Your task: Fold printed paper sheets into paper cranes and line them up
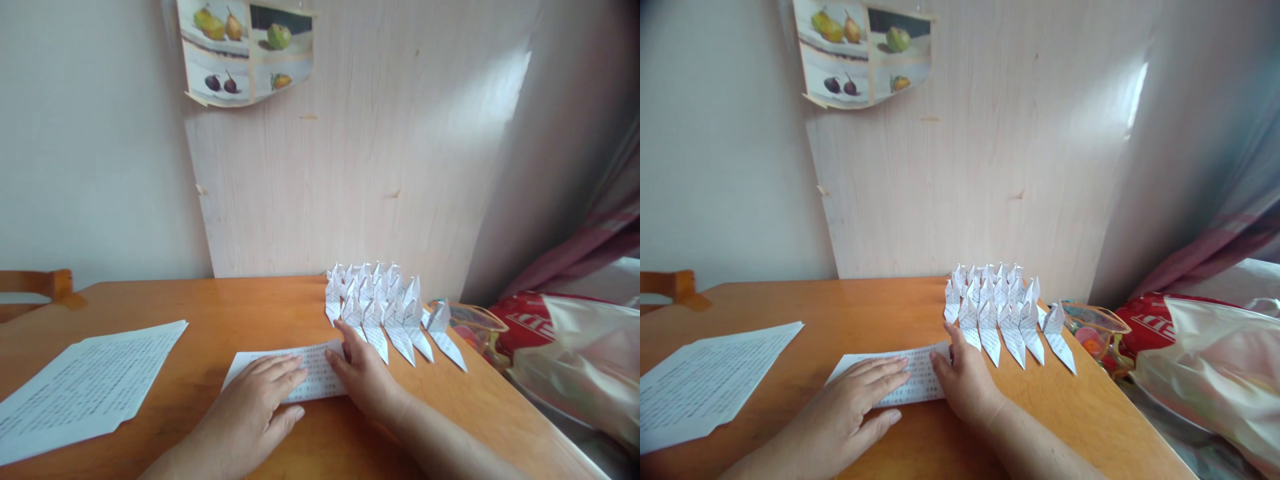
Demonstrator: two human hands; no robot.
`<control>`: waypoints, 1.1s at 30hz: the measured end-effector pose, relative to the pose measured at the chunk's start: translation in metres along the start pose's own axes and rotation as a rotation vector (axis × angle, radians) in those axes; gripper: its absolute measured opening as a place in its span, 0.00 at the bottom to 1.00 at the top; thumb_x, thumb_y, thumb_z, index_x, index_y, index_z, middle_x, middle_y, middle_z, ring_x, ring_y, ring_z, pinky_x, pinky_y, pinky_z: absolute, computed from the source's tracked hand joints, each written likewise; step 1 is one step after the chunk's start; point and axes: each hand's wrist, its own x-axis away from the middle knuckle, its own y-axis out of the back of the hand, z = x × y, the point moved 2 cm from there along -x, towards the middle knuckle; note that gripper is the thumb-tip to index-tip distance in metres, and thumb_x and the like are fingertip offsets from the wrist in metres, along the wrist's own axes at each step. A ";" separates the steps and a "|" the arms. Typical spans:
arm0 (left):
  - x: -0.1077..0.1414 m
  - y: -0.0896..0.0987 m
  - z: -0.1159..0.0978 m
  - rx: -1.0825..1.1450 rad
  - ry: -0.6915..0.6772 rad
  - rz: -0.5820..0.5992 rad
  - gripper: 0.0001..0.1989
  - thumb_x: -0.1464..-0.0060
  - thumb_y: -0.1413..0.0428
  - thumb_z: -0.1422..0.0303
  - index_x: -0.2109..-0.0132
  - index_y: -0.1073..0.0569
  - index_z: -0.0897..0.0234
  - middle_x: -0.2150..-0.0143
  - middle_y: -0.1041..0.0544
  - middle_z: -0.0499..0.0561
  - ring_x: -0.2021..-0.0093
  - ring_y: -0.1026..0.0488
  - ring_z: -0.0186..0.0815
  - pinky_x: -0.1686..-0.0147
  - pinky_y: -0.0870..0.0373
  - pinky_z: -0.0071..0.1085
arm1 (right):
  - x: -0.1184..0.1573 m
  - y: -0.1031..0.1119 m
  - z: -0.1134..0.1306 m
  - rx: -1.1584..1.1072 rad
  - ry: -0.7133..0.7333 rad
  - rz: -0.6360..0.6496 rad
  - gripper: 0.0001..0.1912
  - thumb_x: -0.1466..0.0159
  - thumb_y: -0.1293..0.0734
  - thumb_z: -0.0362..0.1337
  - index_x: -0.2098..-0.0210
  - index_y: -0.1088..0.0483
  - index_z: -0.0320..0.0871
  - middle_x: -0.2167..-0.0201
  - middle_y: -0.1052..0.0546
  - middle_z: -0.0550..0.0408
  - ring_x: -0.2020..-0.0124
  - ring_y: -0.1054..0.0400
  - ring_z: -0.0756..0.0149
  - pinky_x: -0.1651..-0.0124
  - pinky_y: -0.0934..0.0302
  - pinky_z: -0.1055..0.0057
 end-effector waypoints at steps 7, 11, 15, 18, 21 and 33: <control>0.002 -0.005 0.006 -0.017 0.001 -0.023 0.25 0.41 0.44 0.66 0.36 0.31 0.52 0.35 0.30 0.50 0.37 0.33 0.47 0.39 0.32 0.50 | 0.006 0.013 0.011 0.275 0.269 -0.117 0.21 0.35 0.37 0.33 0.42 0.32 0.42 0.48 0.26 0.45 0.47 0.34 0.53 0.45 0.40 0.56; 0.002 -0.009 0.009 -0.003 0.009 -0.033 0.26 0.41 0.43 0.66 0.36 0.32 0.52 0.35 0.30 0.50 0.37 0.32 0.47 0.39 0.32 0.49 | 0.014 0.014 0.026 0.324 0.378 -0.025 0.17 0.34 0.37 0.32 0.47 0.28 0.44 0.52 0.24 0.49 0.50 0.33 0.56 0.47 0.39 0.60; 0.003 -0.013 0.012 -0.010 0.018 -0.021 0.28 0.41 0.43 0.65 0.35 0.33 0.52 0.35 0.31 0.51 0.36 0.33 0.46 0.38 0.33 0.48 | 0.020 0.007 0.032 0.373 0.417 0.110 0.11 0.34 0.37 0.32 0.55 0.25 0.45 0.59 0.22 0.52 0.57 0.32 0.60 0.53 0.39 0.65; 0.005 -0.015 0.013 -0.019 0.018 0.000 0.28 0.41 0.43 0.65 0.34 0.34 0.53 0.34 0.31 0.51 0.36 0.33 0.46 0.38 0.33 0.48 | 0.021 0.003 0.032 0.436 0.434 0.145 0.07 0.34 0.37 0.33 0.64 0.27 0.44 0.64 0.23 0.54 0.60 0.32 0.62 0.55 0.41 0.67; 0.005 -0.016 0.014 -0.020 0.014 0.005 0.28 0.42 0.42 0.65 0.34 0.34 0.52 0.34 0.31 0.51 0.36 0.33 0.46 0.38 0.33 0.49 | 0.022 0.001 0.029 0.482 0.434 0.170 0.07 0.34 0.36 0.34 0.68 0.29 0.44 0.65 0.23 0.55 0.61 0.32 0.64 0.56 0.43 0.68; 0.004 -0.015 0.012 0.004 0.044 0.047 0.29 0.44 0.41 0.66 0.36 0.32 0.53 0.35 0.31 0.51 0.36 0.34 0.48 0.37 0.36 0.50 | 0.023 -0.002 0.024 0.549 0.421 0.256 0.07 0.33 0.37 0.37 0.63 0.27 0.46 0.62 0.22 0.55 0.59 0.32 0.62 0.55 0.43 0.68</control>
